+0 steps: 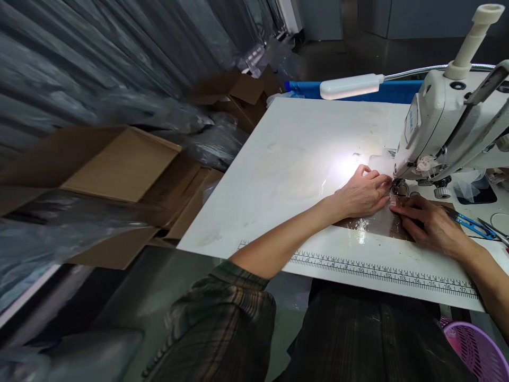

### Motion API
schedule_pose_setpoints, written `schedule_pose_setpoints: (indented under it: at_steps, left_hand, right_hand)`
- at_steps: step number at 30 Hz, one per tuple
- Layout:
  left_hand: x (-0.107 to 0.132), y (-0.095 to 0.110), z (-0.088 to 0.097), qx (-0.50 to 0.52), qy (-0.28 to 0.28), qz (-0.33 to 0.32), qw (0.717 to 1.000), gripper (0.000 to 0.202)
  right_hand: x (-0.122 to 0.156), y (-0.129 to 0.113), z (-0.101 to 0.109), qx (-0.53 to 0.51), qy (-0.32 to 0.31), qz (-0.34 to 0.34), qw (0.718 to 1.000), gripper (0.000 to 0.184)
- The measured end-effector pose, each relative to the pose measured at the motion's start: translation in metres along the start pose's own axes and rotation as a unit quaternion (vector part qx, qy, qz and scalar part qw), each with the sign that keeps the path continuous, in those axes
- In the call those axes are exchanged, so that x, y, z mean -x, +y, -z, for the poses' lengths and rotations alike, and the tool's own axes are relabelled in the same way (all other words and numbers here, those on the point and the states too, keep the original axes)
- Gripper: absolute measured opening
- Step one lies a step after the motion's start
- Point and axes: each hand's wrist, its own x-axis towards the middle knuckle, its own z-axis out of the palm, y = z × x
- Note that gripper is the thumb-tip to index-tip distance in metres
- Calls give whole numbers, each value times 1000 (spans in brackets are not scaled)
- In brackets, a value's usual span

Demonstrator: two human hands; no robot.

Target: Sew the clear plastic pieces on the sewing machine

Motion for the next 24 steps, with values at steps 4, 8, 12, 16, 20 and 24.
schedule_pose_setpoints:
  at_steps: [4,8,12,16,20,24]
  left_hand:
    - [0,-1,-1,19,1,10,1000,42]
    - [3,-4,1,50,5,1,999,43]
    - [4,-6,1,65,3,-9,998,45]
    - [4,-6,0,65,6,-7,998,45]
    - [4,-7,0,68,4,-7,998,46]
    - [4,-9,1,70,-5,-9,997,45]
  right_hand:
    - [0,0,-1,9,3,-14,1000,34]
    - [1,1,-2,18,6,-15,1000,34]
    - [1,1,-2,18,5,-8,1000,35]
    - [1,1,-4,22,8,-11,1000,35]
    - [0,0,-5,14,7,-18,1000,35]
    - [-1,0,-5,22,1,-13,1000,36]
